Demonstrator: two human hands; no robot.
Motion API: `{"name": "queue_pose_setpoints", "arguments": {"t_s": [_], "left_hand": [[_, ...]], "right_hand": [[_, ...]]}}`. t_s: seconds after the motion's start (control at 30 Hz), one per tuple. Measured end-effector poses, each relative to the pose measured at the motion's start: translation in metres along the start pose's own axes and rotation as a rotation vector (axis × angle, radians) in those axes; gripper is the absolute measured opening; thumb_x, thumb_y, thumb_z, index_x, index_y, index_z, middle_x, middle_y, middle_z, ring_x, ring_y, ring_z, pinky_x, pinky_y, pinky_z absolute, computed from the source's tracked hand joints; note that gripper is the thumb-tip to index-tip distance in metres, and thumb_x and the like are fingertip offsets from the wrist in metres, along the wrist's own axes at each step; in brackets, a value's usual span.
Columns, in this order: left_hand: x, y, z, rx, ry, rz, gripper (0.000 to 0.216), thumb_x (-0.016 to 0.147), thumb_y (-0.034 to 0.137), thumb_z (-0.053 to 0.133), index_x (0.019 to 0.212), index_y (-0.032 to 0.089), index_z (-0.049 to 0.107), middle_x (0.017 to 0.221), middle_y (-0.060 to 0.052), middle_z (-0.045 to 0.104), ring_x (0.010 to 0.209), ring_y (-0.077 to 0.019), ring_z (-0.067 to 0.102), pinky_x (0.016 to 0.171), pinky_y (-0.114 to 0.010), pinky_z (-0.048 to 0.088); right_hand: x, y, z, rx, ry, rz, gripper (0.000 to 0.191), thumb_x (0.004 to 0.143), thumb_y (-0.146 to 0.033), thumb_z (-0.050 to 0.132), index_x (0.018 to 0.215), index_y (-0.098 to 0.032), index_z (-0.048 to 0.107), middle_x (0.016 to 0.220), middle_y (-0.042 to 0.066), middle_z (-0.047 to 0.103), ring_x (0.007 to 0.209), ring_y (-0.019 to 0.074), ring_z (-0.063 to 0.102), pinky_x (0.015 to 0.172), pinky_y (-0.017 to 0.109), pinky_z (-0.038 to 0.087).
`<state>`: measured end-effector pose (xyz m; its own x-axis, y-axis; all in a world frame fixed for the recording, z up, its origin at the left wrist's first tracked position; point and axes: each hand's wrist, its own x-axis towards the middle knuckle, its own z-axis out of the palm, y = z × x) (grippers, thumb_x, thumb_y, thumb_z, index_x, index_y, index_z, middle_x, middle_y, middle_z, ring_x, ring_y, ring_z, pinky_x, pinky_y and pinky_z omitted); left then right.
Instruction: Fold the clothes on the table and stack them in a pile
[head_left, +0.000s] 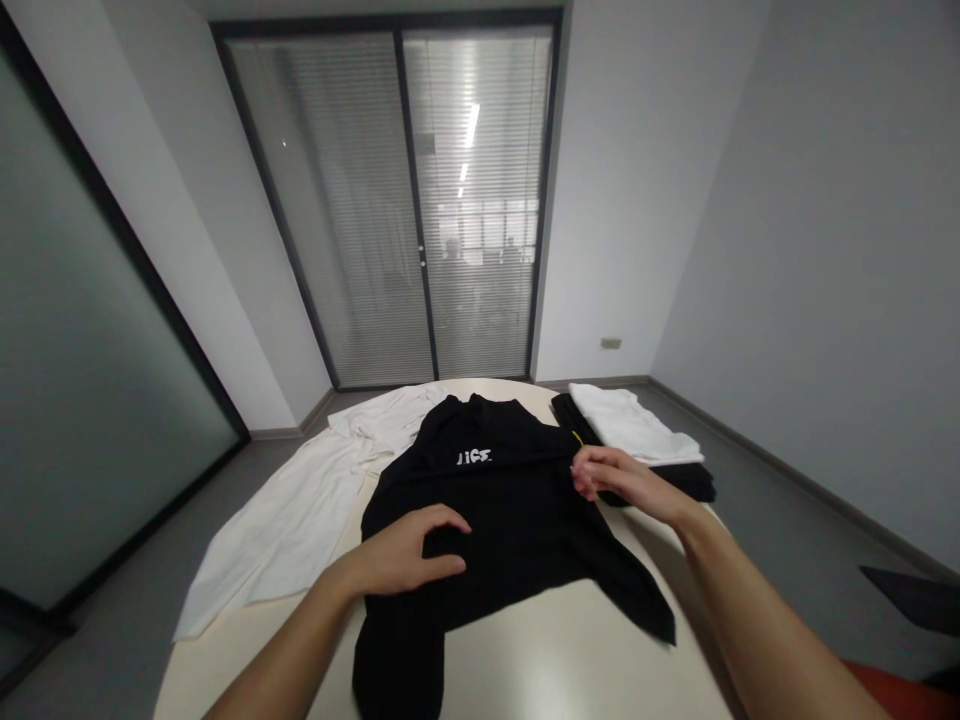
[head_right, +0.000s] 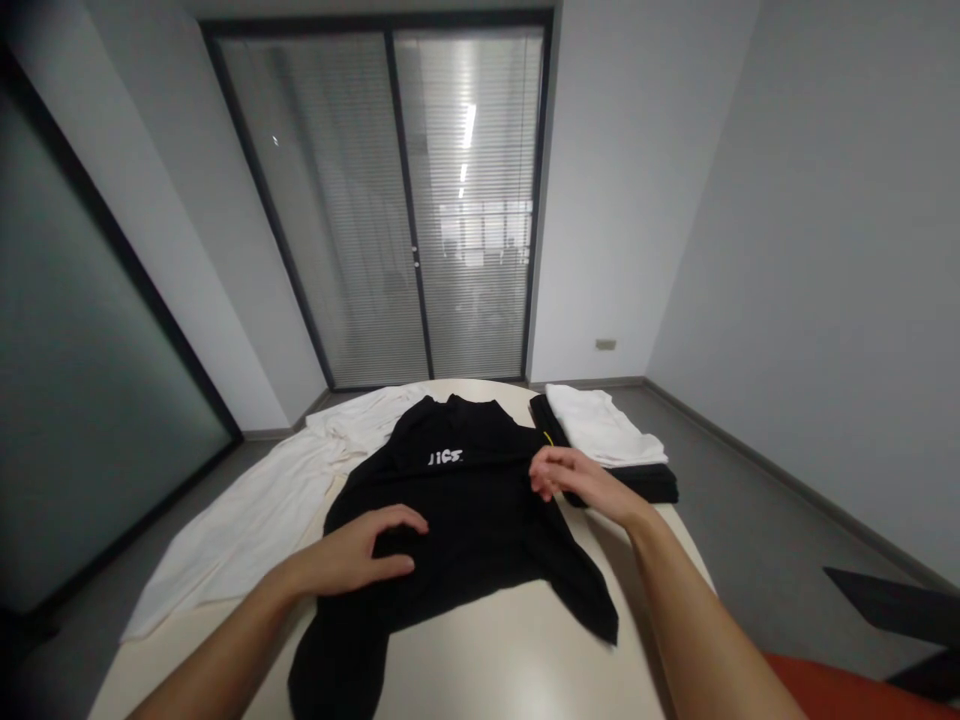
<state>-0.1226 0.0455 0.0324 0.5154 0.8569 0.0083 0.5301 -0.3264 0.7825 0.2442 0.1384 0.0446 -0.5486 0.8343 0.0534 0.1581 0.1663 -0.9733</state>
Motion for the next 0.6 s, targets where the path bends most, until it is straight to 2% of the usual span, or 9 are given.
{"name": "queue_pose_setpoints", "arguments": {"t_s": [0.1, 0.2, 0.27, 0.33, 0.43, 0.5, 0.6], "left_hand": [[0.001, -0.01, 0.014, 0.263, -0.009, -0.005, 0.063, 0.083, 0.047, 0.071, 0.141, 0.03, 0.054, 0.156, -0.009, 0.042, 0.143, -0.0305, 0.038, 0.118, -0.049, 0.031], [0.004, -0.03, 0.018, 0.437, -0.003, -0.043, 0.063, 0.091, 0.047, 0.062, 0.149, 0.032, 0.044, 0.162, -0.007, 0.031, 0.15, -0.0329, 0.023, 0.12, -0.057, 0.021], [0.008, -0.043, 0.013, 0.506, 0.066, -0.04, 0.053, 0.095, 0.043, 0.056, 0.146, 0.031, 0.048, 0.159, -0.007, 0.037, 0.149, -0.0319, 0.027, 0.119, -0.057, 0.022], [0.011, -0.048, 0.007, 0.555, 0.187, -0.009, 0.044, 0.095, 0.035, 0.057, 0.138, 0.029, 0.056, 0.152, -0.008, 0.048, 0.143, -0.0307, 0.038, 0.117, -0.053, 0.029], [0.013, -0.036, 0.0, 0.57, 0.313, 0.074, 0.03, 0.093, 0.022, 0.055, 0.119, 0.025, 0.067, 0.131, -0.008, 0.062, 0.122, -0.0264, 0.057, 0.105, -0.043, 0.043], [0.011, -0.018, 0.001, 0.517, 0.307, 0.135, 0.027, 0.094, 0.017, 0.049, 0.111, 0.024, 0.068, 0.115, -0.007, 0.067, 0.106, -0.0213, 0.063, 0.095, -0.035, 0.048], [0.008, 0.006, 0.011, 0.449, 0.17, 0.217, 0.022, 0.095, 0.022, 0.052, 0.11, 0.025, 0.068, 0.106, -0.004, 0.07, 0.096, -0.0181, 0.065, 0.087, -0.03, 0.048]], "right_hand": [[0.006, 0.01, 0.007, -0.292, -0.042, 0.007, 0.035, 0.08, -0.048, 0.07, 0.098, -0.018, 0.069, 0.091, 0.005, 0.068, 0.08, 0.0181, 0.06, 0.076, 0.032, 0.05], [0.013, 0.027, 0.011, -0.514, 0.009, -0.051, 0.031, 0.076, -0.031, 0.073, 0.105, -0.02, 0.071, 0.101, 0.006, 0.069, 0.089, 0.0206, 0.061, 0.083, 0.035, 0.051], [0.016, 0.035, 0.013, -0.62, 0.054, -0.103, 0.034, 0.075, -0.016, 0.066, 0.108, -0.021, 0.071, 0.107, 0.007, 0.067, 0.093, 0.0213, 0.062, 0.089, 0.037, 0.05], [0.019, 0.039, 0.015, -0.694, 0.073, -0.153, 0.043, 0.073, -0.005, 0.056, 0.109, -0.021, 0.071, 0.113, 0.008, 0.065, 0.099, 0.0213, 0.063, 0.095, 0.038, 0.048], [0.021, 0.039, 0.017, -0.768, 0.111, -0.208, 0.049, 0.073, 0.002, 0.045, 0.108, -0.021, 0.071, 0.116, 0.008, 0.064, 0.106, 0.0212, 0.062, 0.1, 0.037, 0.046], [0.021, 0.036, 0.017, -0.827, 0.16, -0.223, 0.049, 0.074, 0.003, 0.042, 0.104, -0.021, 0.072, 0.115, 0.008, 0.064, 0.107, 0.021, 0.062, 0.1, 0.036, 0.046], [0.02, 0.028, 0.018, -0.944, 0.257, -0.21, 0.041, 0.077, 0.0, 0.045, 0.095, -0.022, 0.073, 0.111, 0.008, 0.065, 0.108, 0.0232, 0.06, 0.097, 0.037, 0.046]]}}
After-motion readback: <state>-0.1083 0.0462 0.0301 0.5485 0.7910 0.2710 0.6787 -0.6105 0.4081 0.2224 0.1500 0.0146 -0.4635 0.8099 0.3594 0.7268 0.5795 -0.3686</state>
